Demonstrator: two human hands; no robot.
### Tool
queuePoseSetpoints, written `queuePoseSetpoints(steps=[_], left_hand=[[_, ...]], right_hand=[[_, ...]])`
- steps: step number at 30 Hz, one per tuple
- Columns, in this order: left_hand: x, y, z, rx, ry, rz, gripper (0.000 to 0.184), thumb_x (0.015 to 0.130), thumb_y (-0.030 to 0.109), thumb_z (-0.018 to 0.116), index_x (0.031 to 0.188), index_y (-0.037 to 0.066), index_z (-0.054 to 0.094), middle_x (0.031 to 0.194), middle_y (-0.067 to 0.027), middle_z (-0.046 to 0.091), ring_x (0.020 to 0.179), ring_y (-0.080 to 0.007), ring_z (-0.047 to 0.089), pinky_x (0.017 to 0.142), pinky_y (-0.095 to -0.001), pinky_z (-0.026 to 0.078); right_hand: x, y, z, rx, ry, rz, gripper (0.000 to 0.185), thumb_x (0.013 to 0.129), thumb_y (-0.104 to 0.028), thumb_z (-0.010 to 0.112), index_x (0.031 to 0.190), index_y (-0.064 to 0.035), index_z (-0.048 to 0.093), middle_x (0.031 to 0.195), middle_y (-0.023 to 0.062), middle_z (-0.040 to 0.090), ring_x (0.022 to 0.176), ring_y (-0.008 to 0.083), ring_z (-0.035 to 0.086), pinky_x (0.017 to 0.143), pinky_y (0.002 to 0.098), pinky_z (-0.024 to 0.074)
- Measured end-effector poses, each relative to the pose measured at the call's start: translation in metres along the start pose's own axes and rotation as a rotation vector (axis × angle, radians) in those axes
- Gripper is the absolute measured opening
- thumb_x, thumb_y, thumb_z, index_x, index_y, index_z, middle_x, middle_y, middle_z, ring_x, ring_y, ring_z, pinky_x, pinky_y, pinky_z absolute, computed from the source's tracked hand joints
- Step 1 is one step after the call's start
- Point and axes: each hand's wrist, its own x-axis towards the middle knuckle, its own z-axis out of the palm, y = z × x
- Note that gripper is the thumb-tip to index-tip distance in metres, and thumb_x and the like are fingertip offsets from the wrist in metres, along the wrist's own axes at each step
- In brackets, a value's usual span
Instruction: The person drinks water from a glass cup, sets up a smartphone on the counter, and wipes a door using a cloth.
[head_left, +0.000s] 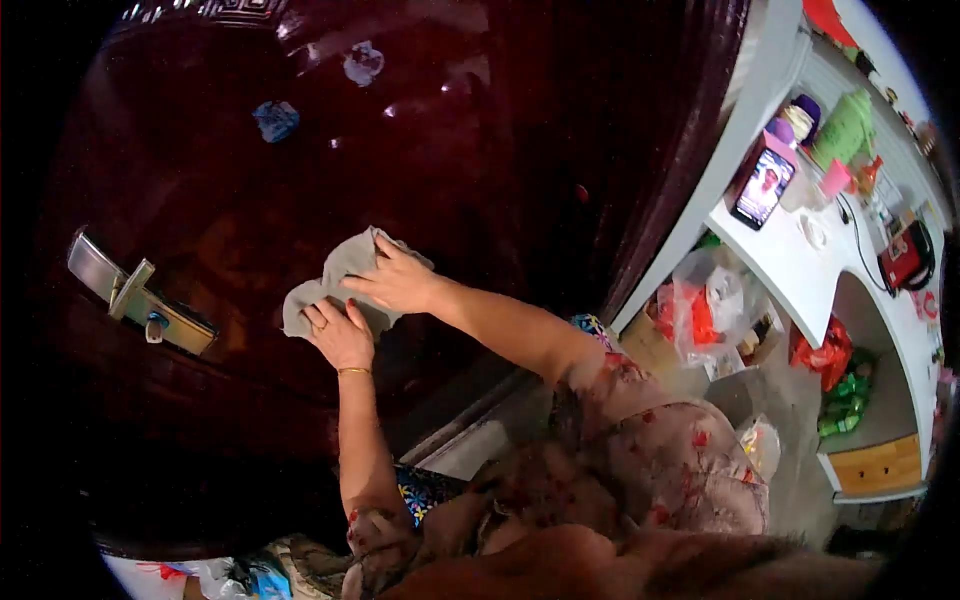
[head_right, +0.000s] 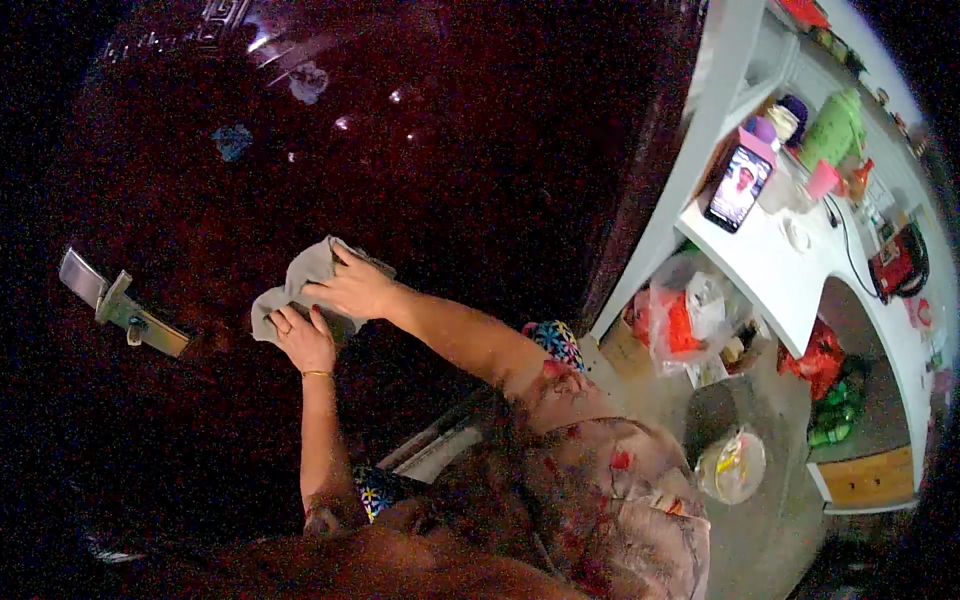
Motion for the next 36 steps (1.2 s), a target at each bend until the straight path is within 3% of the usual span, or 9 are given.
queuePoseSetpoints(steps=[8,17,18,26,27,28,29,32,36], left_hand=[[0.113,0.035,-0.081,-0.118,0.202,0.064,0.058,0.089,0.034,0.047,0.134,0.001,0.031,0.135,-0.0337,0.031,0.117,-0.0467,0.041,0.092,-0.0530,0.037],[0.290,0.040,-0.129,0.346,0.638,0.039,0.054,0.092,0.049,0.034,0.137,0.019,0.031,0.136,-0.0122,0.043,0.119,-0.0297,0.047,0.091,-0.0584,0.035],[0.290,0.038,-0.132,0.374,0.466,-0.008,0.054,0.092,0.049,0.032,0.137,0.019,0.032,0.137,-0.0096,0.043,0.120,-0.0267,0.047,0.090,-0.0557,0.036],[0.195,0.029,-0.054,0.288,0.565,0.195,0.050,0.089,0.047,0.042,0.123,0.010,0.047,0.120,-0.0155,0.052,0.104,-0.0314,0.055,0.081,-0.0513,0.040],[0.173,0.036,-0.053,0.292,0.285,0.132,0.047,0.088,0.045,0.045,0.115,0.008,0.052,0.113,-0.0162,0.054,0.101,-0.0320,0.056,0.083,-0.0520,0.040],[0.151,0.038,-0.046,0.335,0.293,0.198,0.042,0.089,0.044,0.046,0.109,0.007,0.052,0.109,-0.0152,0.054,0.099,-0.0325,0.056,0.086,-0.0538,0.039],[0.132,0.032,-0.030,0.308,0.225,0.243,0.045,0.093,0.042,0.041,0.114,0.004,0.052,0.120,-0.0253,0.052,0.096,-0.0365,0.060,0.072,-0.0417,0.052],[0.075,0.026,0.007,0.288,0.195,0.331,0.040,0.094,0.038,0.041,0.110,0.003,0.051,0.113,-0.0207,0.054,0.090,-0.0348,0.060,0.068,-0.0427,0.051],[0.021,0.028,0.020,0.222,-0.274,0.212,0.046,0.096,0.037,0.037,0.126,0.003,0.043,0.126,-0.0187,0.050,0.099,-0.0325,0.059,0.083,-0.0460,0.046]], right_hand=[[0.080,0.029,-0.051,0.071,0.379,0.298,0.044,0.078,-0.028,0.057,0.120,-0.0141,0.052,0.117,0.0139,0.051,0.095,0.0296,0.056,0.097,0.0656,0.0226],[0.219,0.122,-0.126,-0.114,0.585,0.257,0.048,0.084,-0.044,0.043,0.126,-0.0213,0.048,0.129,0.0120,0.045,0.102,0.0293,0.056,0.102,0.0692,0.0035],[0.217,0.121,-0.127,-0.024,0.536,0.276,0.047,0.085,-0.043,0.043,0.126,-0.0207,0.049,0.127,0.0120,0.047,0.102,0.0294,0.056,0.101,0.0694,0.0045],[0.118,0.085,-0.050,0.017,0.405,0.290,0.036,0.080,-0.037,0.055,0.112,-0.0210,0.056,0.106,0.0034,0.057,0.089,0.0276,0.061,0.101,0.0666,0.0149],[0.097,0.078,-0.036,0.016,0.359,0.280,0.035,0.079,-0.037,0.057,0.111,-0.0216,0.057,0.105,0.0022,0.057,0.090,0.0273,0.061,0.101,0.0659,0.0165],[0.078,0.073,-0.030,-0.017,0.332,0.255,0.035,0.078,-0.036,0.058,0.110,-0.0220,0.057,0.104,0.0017,0.057,0.091,0.0267,0.060,0.102,0.0649,0.0180],[0.059,0.068,-0.023,-0.051,0.306,0.230,0.034,0.078,-0.036,0.059,0.109,-0.0223,0.057,0.103,0.0012,0.057,0.092,0.0260,0.060,0.102,0.0639,0.0194],[0.010,0.051,-0.001,0.000,0.083,0.206,0.037,0.081,-0.034,0.057,0.115,-0.0208,0.052,0.110,0.0039,0.052,0.099,0.0283,0.058,0.104,0.0629,0.0162],[-0.037,0.027,0.012,0.054,-0.129,0.199,0.041,0.082,-0.032,0.056,0.120,-0.0189,0.048,0.114,0.0042,0.050,0.101,0.0280,0.056,0.106,0.0617,0.0123]])
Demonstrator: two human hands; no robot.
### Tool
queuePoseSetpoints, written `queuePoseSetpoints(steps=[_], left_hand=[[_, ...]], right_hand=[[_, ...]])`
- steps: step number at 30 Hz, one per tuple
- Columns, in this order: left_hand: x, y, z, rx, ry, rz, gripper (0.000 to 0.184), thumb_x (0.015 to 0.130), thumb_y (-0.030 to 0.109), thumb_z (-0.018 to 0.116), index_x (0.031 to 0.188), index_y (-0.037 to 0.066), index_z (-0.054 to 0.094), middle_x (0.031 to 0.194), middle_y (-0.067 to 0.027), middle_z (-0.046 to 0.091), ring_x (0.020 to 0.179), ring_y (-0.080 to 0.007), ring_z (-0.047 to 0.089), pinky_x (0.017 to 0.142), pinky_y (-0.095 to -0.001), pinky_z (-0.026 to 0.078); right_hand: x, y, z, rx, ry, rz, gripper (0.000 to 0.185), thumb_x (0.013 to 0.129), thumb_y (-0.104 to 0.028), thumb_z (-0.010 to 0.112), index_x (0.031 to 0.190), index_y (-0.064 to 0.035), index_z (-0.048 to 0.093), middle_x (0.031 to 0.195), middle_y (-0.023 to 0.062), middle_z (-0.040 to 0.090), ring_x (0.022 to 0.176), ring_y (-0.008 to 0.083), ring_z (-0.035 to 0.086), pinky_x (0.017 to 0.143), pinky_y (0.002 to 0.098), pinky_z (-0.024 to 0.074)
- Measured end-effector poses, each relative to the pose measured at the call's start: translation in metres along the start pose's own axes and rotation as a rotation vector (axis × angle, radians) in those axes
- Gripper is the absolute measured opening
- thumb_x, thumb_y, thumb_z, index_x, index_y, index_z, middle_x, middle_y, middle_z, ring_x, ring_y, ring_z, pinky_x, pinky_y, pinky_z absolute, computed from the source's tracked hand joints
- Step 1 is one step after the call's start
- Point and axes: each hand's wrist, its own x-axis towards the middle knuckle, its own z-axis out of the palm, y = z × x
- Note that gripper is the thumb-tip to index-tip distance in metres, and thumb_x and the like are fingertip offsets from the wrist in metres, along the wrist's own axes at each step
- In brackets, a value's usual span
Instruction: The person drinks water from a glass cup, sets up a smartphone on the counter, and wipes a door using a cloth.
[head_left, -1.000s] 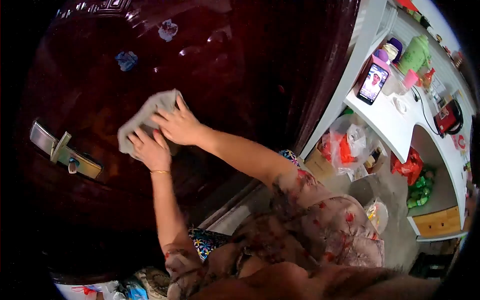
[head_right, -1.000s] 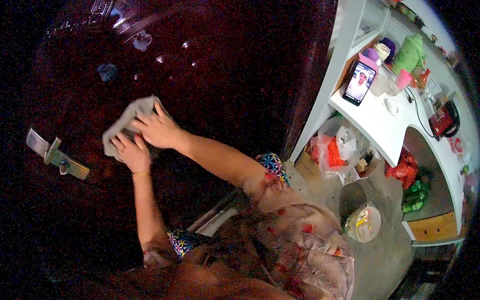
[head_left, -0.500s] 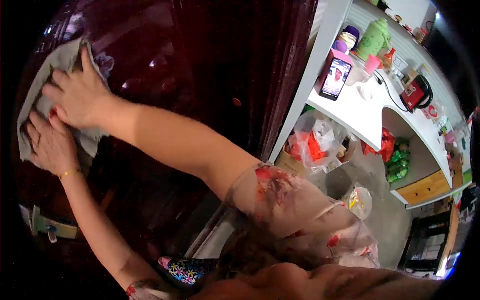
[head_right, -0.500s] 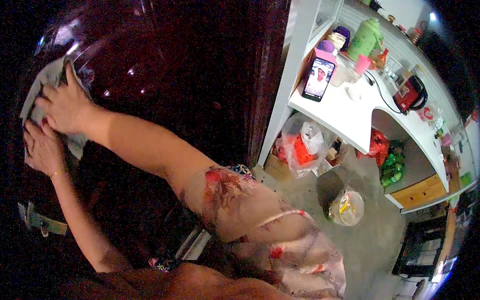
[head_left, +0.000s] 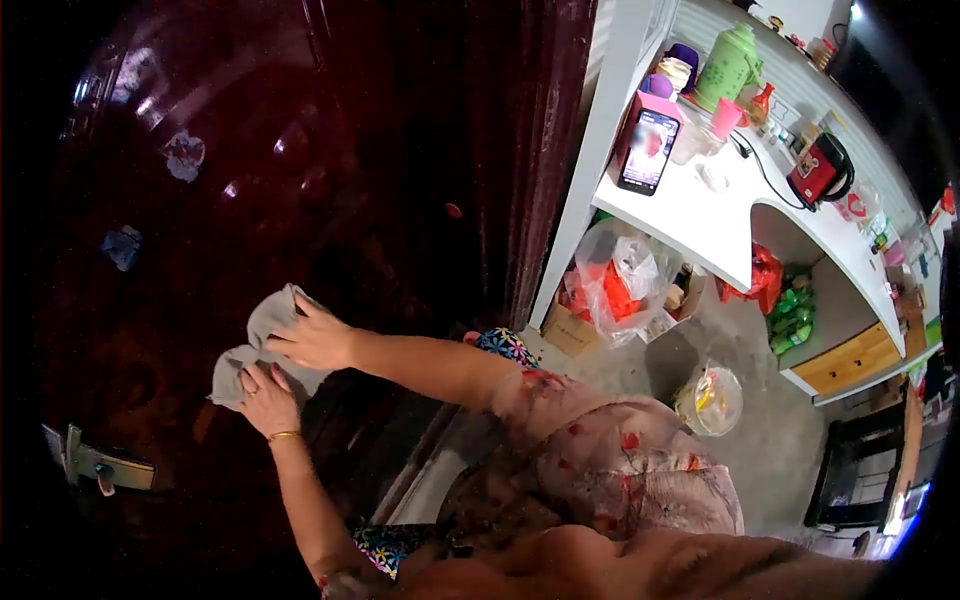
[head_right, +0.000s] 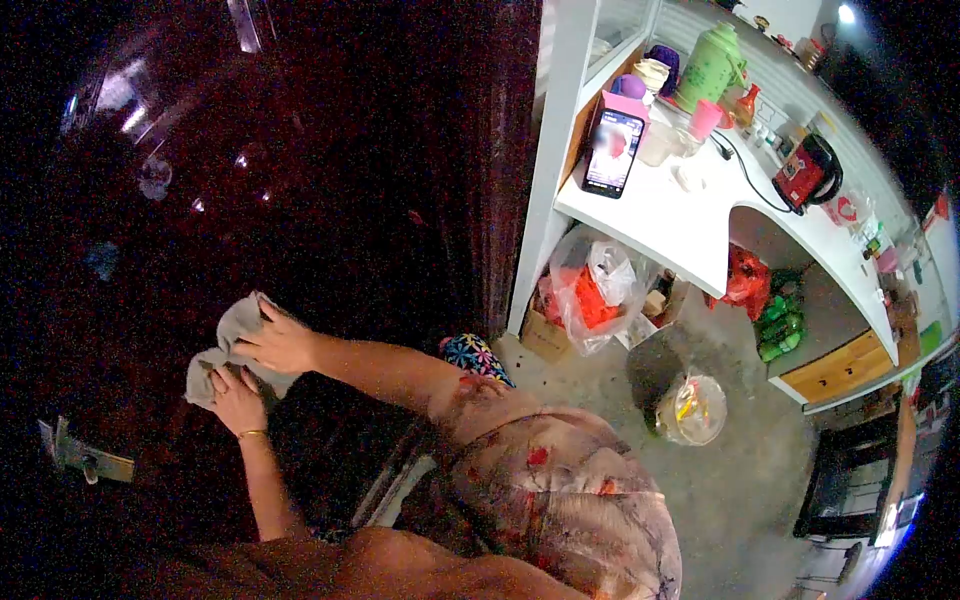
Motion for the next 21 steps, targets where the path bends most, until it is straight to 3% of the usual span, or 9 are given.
queuePoseSetpoints(steps=[2,6,8,9,12,15,17,20,21], left_hand=[[-0.008,-0.003,0.008,0.099,0.165,0.067,0.048,0.096,0.037,0.036,0.129,0.003,0.040,0.130,-0.0203,0.046,0.105,-0.0332,0.057,0.087,-0.0460,0.044],[0.001,-0.001,-0.018,-0.029,0.276,-0.004,0.053,0.095,0.037,0.038,0.134,0.002,0.034,0.132,-0.0248,0.041,0.112,-0.0389,0.050,0.092,-0.0479,0.039],[0.024,-0.007,-0.050,-0.135,0.303,-0.077,0.056,0.094,0.037,0.041,0.137,0.002,0.031,0.132,-0.0289,0.039,0.115,-0.0418,0.045,0.099,-0.0500,0.032],[0.040,-0.011,-0.068,-0.162,0.386,-0.083,0.057,0.094,0.037,0.041,0.138,0.003,0.030,0.131,-0.0292,0.039,0.116,-0.0425,0.045,0.098,-0.0506,0.032],[0.099,-0.035,-0.133,-0.137,0.683,-0.039,0.059,0.094,0.039,0.040,0.139,0.003,0.028,0.131,-0.0298,0.039,0.115,-0.0437,0.045,0.097,-0.0519,0.033],[0.171,-0.081,-0.181,0.029,0.872,-0.078,0.058,0.093,0.044,0.038,0.139,0.010,0.029,0.133,-0.0241,0.040,0.118,-0.0399,0.044,0.096,-0.0535,0.034],[0.204,-0.099,-0.205,0.107,0.847,-0.151,0.055,0.093,0.048,0.035,0.139,0.017,0.032,0.134,-0.0186,0.042,0.121,-0.0366,0.043,0.096,-0.0569,0.033],[0.219,-0.101,-0.204,0.261,0.828,-0.229,0.057,0.092,0.054,0.028,0.136,0.018,0.037,0.132,-0.0139,0.046,0.118,-0.0338,0.046,0.091,-0.0542,0.037],[0.213,-0.098,-0.201,0.289,0.873,-0.212,0.061,0.092,0.055,0.026,0.135,0.014,0.039,0.130,-0.0152,0.049,0.112,-0.0352,0.050,0.087,-0.0485,0.041]], right_hand=[[-0.008,-0.005,-0.008,-0.038,0.010,-0.004,0.042,0.081,-0.032,0.057,0.120,-0.0177,0.047,0.115,0.0046,0.049,0.101,0.0266,0.055,0.106,0.0613,0.0107],[0.013,-0.009,-0.026,0.127,0.189,0.094,0.046,0.080,-0.031,0.058,0.122,-0.0153,0.047,0.121,0.0099,0.049,0.104,0.0250,0.054,0.107,0.0610,0.0081],[0.050,-0.003,-0.048,0.129,0.323,0.089,0.046,0.080,-0.029,0.058,0.122,-0.0132,0.049,0.124,0.0124,0.049,0.102,0.0265,0.055,0.105,0.0618,0.0133],[0.073,0.000,-0.067,0.109,0.367,0.095,0.046,0.079,-0.028,0.059,0.122,-0.0120,0.050,0.124,0.0135,0.048,0.099,0.0267,0.056,0.103,0.0625,0.0178],[0.146,0.011,-0.122,0.139,0.514,0.099,0.045,0.080,-0.030,0.057,0.120,-0.0113,0.051,0.125,0.0145,0.046,0.104,0.0310,0.053,0.102,0.0649,0.0142],[0.223,0.021,-0.156,0.129,0.765,0.057,0.045,0.082,-0.033,0.052,0.121,-0.0098,0.051,0.125,0.0169,0.045,0.107,0.0333,0.051,0.103,0.0676,0.0058],[0.258,0.029,-0.180,0.124,0.759,0.070,0.047,0.082,-0.034,0.052,0.122,-0.0098,0.050,0.127,0.0192,0.043,0.107,0.0333,0.051,0.102,0.0689,0.0035],[0.271,0.030,-0.174,0.095,0.821,0.075,0.046,0.080,-0.034,0.052,0.120,-0.0105,0.053,0.124,0.0189,0.046,0.104,0.0332,0.053,0.102,0.0693,0.0031],[0.268,0.030,-0.171,0.077,0.834,0.080,0.045,0.080,-0.034,0.053,0.119,-0.0107,0.054,0.122,0.0186,0.047,0.104,0.0332,0.053,0.102,0.0693,0.0033]])
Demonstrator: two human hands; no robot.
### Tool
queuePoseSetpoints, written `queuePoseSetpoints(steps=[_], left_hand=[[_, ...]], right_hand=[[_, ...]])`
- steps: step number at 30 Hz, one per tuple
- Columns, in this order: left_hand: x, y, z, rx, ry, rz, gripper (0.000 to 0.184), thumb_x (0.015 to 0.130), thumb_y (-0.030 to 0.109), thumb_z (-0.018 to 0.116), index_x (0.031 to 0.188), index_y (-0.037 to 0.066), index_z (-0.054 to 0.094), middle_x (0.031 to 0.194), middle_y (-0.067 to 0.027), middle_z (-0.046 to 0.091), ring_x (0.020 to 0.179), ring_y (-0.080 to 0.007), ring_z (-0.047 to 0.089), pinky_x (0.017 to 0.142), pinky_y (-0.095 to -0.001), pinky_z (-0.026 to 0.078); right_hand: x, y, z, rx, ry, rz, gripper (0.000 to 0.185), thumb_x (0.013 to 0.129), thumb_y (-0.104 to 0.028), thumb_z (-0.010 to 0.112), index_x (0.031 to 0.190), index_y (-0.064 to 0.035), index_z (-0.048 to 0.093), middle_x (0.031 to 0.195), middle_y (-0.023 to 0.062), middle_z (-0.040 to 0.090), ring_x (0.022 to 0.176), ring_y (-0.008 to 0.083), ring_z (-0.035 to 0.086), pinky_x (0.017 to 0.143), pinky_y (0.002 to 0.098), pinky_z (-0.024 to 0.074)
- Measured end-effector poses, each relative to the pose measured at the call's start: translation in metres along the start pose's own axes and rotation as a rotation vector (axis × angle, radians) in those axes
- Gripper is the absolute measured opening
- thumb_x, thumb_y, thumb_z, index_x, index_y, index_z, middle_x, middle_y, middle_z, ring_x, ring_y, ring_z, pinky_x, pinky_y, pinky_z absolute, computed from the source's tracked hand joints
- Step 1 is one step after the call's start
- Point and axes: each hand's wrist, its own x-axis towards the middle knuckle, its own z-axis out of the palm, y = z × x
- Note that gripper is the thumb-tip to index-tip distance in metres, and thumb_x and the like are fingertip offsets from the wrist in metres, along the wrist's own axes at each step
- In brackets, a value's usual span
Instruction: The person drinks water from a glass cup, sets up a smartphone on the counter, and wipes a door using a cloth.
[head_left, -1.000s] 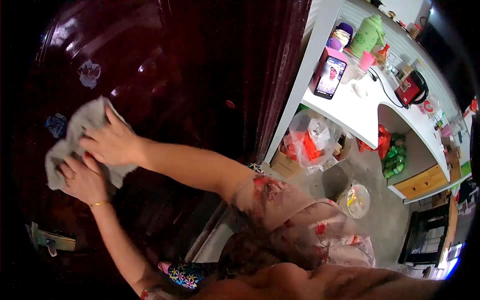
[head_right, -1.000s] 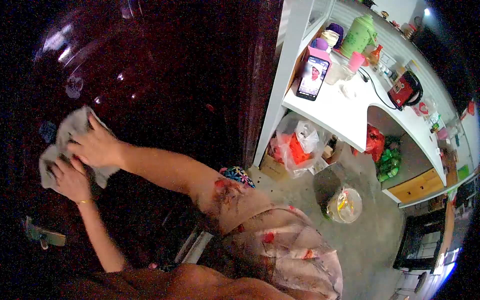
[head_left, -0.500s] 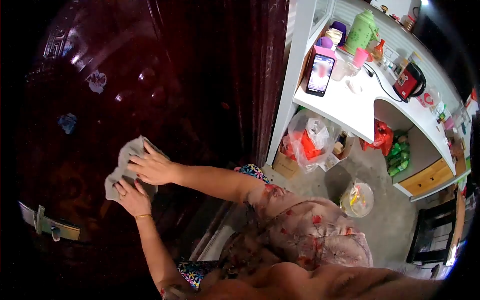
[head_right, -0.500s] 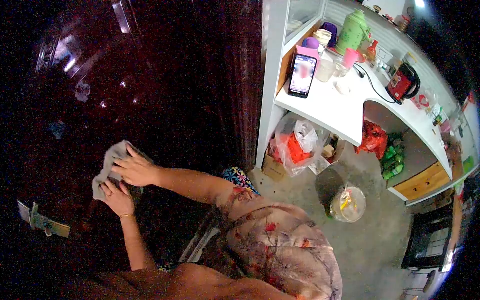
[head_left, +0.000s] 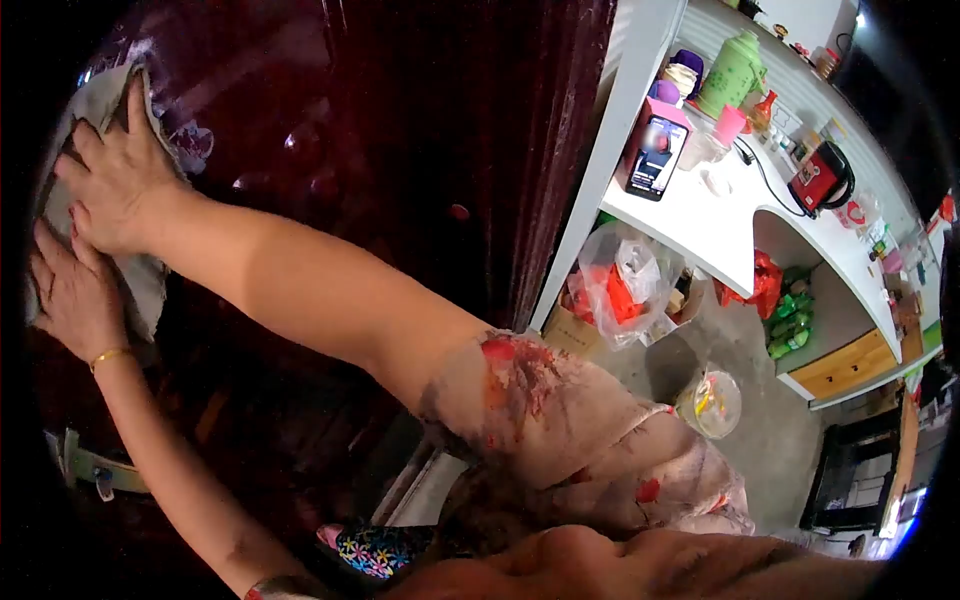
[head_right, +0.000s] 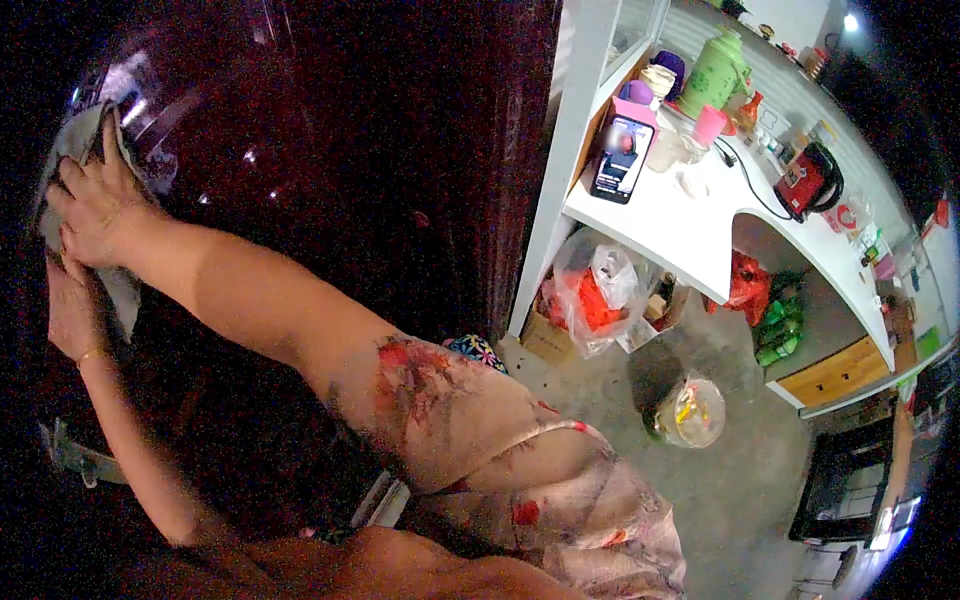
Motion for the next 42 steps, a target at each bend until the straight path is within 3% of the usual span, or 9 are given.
queuePoseSetpoints(steps=[3,13,17,21,28,31,32,36,42], left_hand=[[-0.021,0.006,0.015,-0.147,-0.099,-0.041,0.054,0.093,0.053,0.028,0.135,0.021,0.037,0.131,-0.0075,0.048,0.117,-0.0288,0.048,0.089,-0.0530,0.038],[-0.169,0.039,-0.036,-0.239,-0.209,0.151,0.043,0.090,0.044,0.043,0.119,0.012,0.047,0.120,-0.0187,0.051,0.091,-0.0363,0.059,0.081,-0.0513,0.042],[-0.251,0.047,-0.062,-0.266,-0.779,0.186,0.046,0.094,0.040,0.039,0.125,0.006,0.046,0.119,-0.0198,0.053,0.091,-0.0348,0.061,0.086,-0.0490,0.043],[-0.323,0.040,-0.064,-0.310,-0.615,0.305,0.049,0.095,0.038,0.038,0.132,0.005,0.039,0.128,-0.0199,0.048,0.105,-0.0340,0.056,0.093,-0.0514,0.038],[-0.269,0.046,-0.078,-0.457,-0.699,0.029,0.057,0.095,0.038,0.038,0.138,0.003,0.028,0.135,-0.0279,0.036,0.113,-0.0409,0.049,0.095,-0.0531,0.035],[-0.182,0.035,-0.071,-0.382,-0.520,-0.007,0.057,0.095,0.039,0.038,0.139,0.005,0.029,0.135,-0.0293,0.035,0.121,-0.0439,0.040,0.097,-0.0522,0.033],[-0.149,0.029,-0.060,-0.398,-0.221,0.055,0.059,0.093,0.038,0.041,0.139,0.005,0.027,0.132,-0.0299,0.038,0.109,-0.0445,0.048,0.091,-0.0483,0.039],[-0.022,0.006,-0.026,-0.281,-0.032,-0.061,0.056,0.093,0.046,0.037,0.140,0.016,0.029,0.132,-0.0207,0.043,0.111,-0.0405,0.050,0.089,-0.0589,0.036],[0.010,0.003,0.018,-0.093,-0.068,-0.068,0.050,0.094,0.050,0.030,0.138,0.027,0.032,0.133,-0.0106,0.045,0.119,-0.0301,0.046,0.089,-0.0623,0.033]], right_hand=[[-0.024,0.000,-0.002,0.017,-0.031,0.013,0.043,0.079,-0.033,0.054,0.115,-0.0110,0.057,0.118,0.0186,0.051,0.100,0.0338,0.056,0.102,0.0685,0.0040],[-0.198,0.000,-0.042,0.004,-0.488,0.062,0.034,0.081,-0.032,0.057,0.112,-0.0173,0.055,0.112,0.0082,0.058,0.089,0.0275,0.062,0.104,0.0635,0.0130],[-0.266,-0.009,-0.073,-0.126,-0.547,-0.044,0.035,0.080,-0.029,0.058,0.113,-0.0181,0.052,0.106,0.0060,0.055,0.091,0.0259,0.059,0.104,0.0612,0.0180],[-0.295,-0.016,-0.101,-0.139,-0.755,-0.078,0.040,0.082,-0.028,0.056,0.119,-0.0160,0.048,0.118,0.0092,0.050,0.096,0.0261,0.056,0.107,0.0605,0.0130],[-0.269,-0.019,-0.087,0.025,-0.622,0.054,0.044,0.080,-0.022,0.057,0.123,-0.0145,0.049,0.119,0.0111,0.051,0.097,0.0245,0.057,0.106,0.0609,0.0143],[-0.182,-0.020,-0.070,0.031,-0.365,0.032,0.043,0.078,-0.023,0.058,0.120,-0.0123,0.053,0.121,0.0136,0.049,0.107,0.0293,0.051,0.102,0.0645,0.0186],[-0.151,-0.019,-0.062,0.042,-0.308,0.049,0.046,0.078,-0.025,0.059,0.121,-0.0116,0.052,0.123,0.0149,0.047,0.112,0.0316,0.047,0.100,0.0668,0.0172],[-0.032,-0.013,-0.030,0.173,-0.091,0.045,0.046,0.081,-0.030,0.054,0.121,-0.0075,0.051,0.126,0.0190,0.045,0.122,0.0359,0.038,0.104,0.0682,0.0021],[0.003,-0.007,-0.013,-0.032,-0.044,0.021,0.043,0.080,-0.029,0.054,0.118,-0.0091,0.052,0.119,0.0190,0.049,0.103,0.0346,0.053,0.103,0.0668,0.0058]])
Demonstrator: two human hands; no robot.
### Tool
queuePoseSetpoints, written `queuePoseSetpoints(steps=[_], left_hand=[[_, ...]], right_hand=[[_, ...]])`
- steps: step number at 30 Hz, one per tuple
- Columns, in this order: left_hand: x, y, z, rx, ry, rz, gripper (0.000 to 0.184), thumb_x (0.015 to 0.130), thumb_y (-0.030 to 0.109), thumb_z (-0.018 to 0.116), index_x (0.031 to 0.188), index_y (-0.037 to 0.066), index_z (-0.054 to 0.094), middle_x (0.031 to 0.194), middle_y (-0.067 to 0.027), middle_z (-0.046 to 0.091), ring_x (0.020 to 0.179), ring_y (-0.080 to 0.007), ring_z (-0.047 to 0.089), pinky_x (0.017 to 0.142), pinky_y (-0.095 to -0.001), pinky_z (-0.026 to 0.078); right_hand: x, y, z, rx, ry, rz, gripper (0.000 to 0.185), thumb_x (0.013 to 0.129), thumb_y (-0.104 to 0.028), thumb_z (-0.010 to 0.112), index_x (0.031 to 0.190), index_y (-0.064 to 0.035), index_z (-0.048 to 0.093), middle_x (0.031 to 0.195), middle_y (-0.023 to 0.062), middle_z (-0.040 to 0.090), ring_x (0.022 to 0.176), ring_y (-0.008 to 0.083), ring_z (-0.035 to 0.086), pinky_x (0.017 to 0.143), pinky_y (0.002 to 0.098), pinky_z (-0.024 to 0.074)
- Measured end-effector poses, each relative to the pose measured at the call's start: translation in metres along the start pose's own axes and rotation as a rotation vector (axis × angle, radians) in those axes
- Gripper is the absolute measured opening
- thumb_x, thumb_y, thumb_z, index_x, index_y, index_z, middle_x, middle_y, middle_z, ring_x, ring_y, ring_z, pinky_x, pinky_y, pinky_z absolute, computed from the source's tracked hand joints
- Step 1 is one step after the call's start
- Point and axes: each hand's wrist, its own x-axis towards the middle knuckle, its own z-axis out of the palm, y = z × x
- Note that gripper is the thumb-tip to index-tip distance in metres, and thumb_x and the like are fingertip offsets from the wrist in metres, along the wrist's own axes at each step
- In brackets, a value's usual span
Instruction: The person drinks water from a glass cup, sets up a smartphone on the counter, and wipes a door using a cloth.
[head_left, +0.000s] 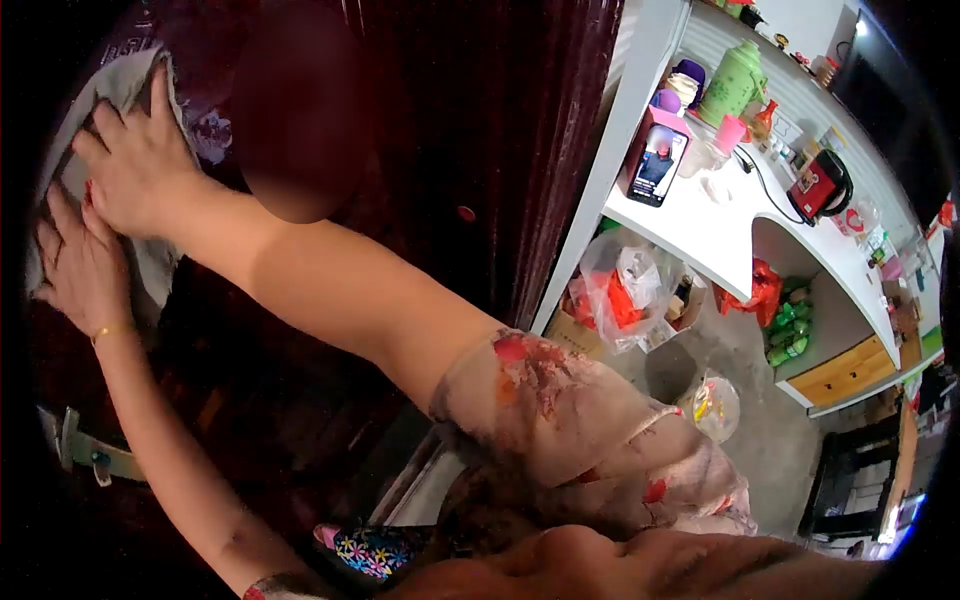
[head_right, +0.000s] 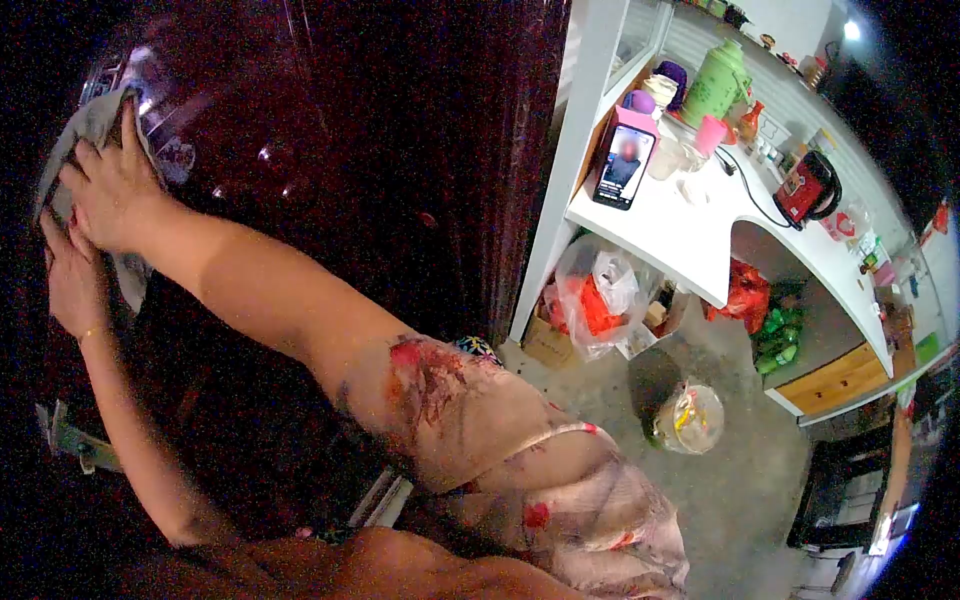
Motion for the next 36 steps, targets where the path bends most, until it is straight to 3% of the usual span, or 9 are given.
queuePoseSetpoints(steps=[3,7,13,17,19,22,26,30,36], left_hand=[[-0.035,0.006,-0.017,0.100,0.010,0.083,0.050,0.093,0.050,0.031,0.135,0.022,0.036,0.118,-0.0111,0.058,0.104,-0.0326,0.057,0.073,-0.0484,0.048],[-0.104,0.016,-0.021,0.097,-0.043,0.195,0.047,0.092,0.048,0.039,0.127,0.017,0.048,0.118,-0.0158,0.055,0.105,-0.0329,0.057,0.094,-0.0528,0.036],[-0.218,0.041,-0.048,-0.100,-0.348,0.260,0.040,0.090,0.042,0.045,0.117,0.014,0.052,0.111,-0.0148,0.056,0.095,-0.0318,0.059,0.086,-0.0520,0.040],[-0.285,0.049,-0.068,-0.180,-0.861,0.304,0.049,0.094,0.040,0.040,0.133,0.010,0.038,0.127,-0.0174,0.049,0.113,-0.0326,0.052,0.100,-0.0575,0.027],[-0.315,0.046,-0.063,-0.236,-0.556,0.382,0.050,0.095,0.038,0.038,0.133,0.007,0.037,0.132,-0.0201,0.044,0.116,-0.0338,0.048,0.102,-0.0576,0.024],[-0.295,0.052,-0.071,-0.223,-0.622,0.299,0.052,0.095,0.037,0.038,0.136,0.006,0.034,0.132,-0.0238,0.042,0.117,-0.0374,0.046,0.102,-0.0546,0.025],[-0.199,0.065,-0.070,-0.237,-0.422,0.207,0.055,0.094,0.038,0.039,0.140,0.009,0.029,0.132,-0.0233,0.042,0.118,-0.0373,0.045,0.096,-0.0514,0.034],[-0.089,0.076,-0.059,-0.219,-0.107,0.184,0.057,0.092,0.041,0.042,0.141,0.017,0.028,0.135,-0.0222,0.038,0.123,-0.0381,0.041,0.102,-0.0574,0.024],[-0.024,0.106,-0.042,-0.007,-0.093,0.050,0.051,0.093,0.045,0.034,0.141,0.028,0.025,0.138,-0.0143,0.040,0.118,-0.0305,0.049,0.098,-0.0643,0.026]], right_hand=[[-0.041,0.007,0.001,0.043,-0.037,-0.003,0.039,0.077,-0.030,0.057,0.110,-0.0094,0.056,0.112,0.0181,0.053,0.088,0.0356,0.059,0.102,0.0675,0.0100],[-0.116,0.014,0.002,0.039,-0.068,-0.007,0.035,0.075,-0.032,0.060,0.106,-0.0143,0.057,0.113,0.0126,0.057,0.086,0.0318,0.061,0.100,0.0674,0.0143],[-0.244,0.017,-0.023,0.008,-0.513,0.019,0.035,0.079,-0.034,0.059,0.110,-0.0173,0.055,0.108,0.0062,0.057,0.087,0.0268,0.061,0.104,0.0616,0.0164],[-0.298,0.013,-0.062,-0.151,-0.650,-0.120,0.042,0.080,-0.035,0.058,0.118,-0.0180,0.050,0.117,0.0035,0.052,0.081,0.0238,0.060,0.105,0.0617,0.0141],[-0.306,0.016,-0.068,-0.193,-0.639,-0.152,0.045,0.080,-0.034,0.059,0.121,-0.0179,0.049,0.118,0.0038,0.051,0.084,0.0244,0.059,0.105,0.0620,0.0144],[-0.310,0.024,-0.054,-0.095,-0.627,0.012,0.047,0.081,-0.030,0.058,0.125,-0.0155,0.047,0.124,0.0090,0.047,0.102,0.0261,0.055,0.104,0.0649,0.0122],[-0.201,0.033,-0.061,-0.067,-0.334,0.039,0.044,0.080,-0.028,0.060,0.120,-0.0127,0.052,0.121,0.0151,0.046,0.103,0.0288,0.050,0.102,0.0647,0.0158],[-0.094,0.050,-0.056,-0.054,-0.150,0.043,0.044,0.082,-0.030,0.056,0.122,-0.0107,0.051,0.125,0.0176,0.042,0.119,0.0345,0.038,0.102,0.0674,0.0116],[-0.034,0.072,-0.051,-0.050,-0.035,0.085,0.044,0.083,-0.031,0.052,0.123,-0.0107,0.049,0.125,0.0182,0.043,0.118,0.0351,0.041,0.103,0.0672,0.0069]])
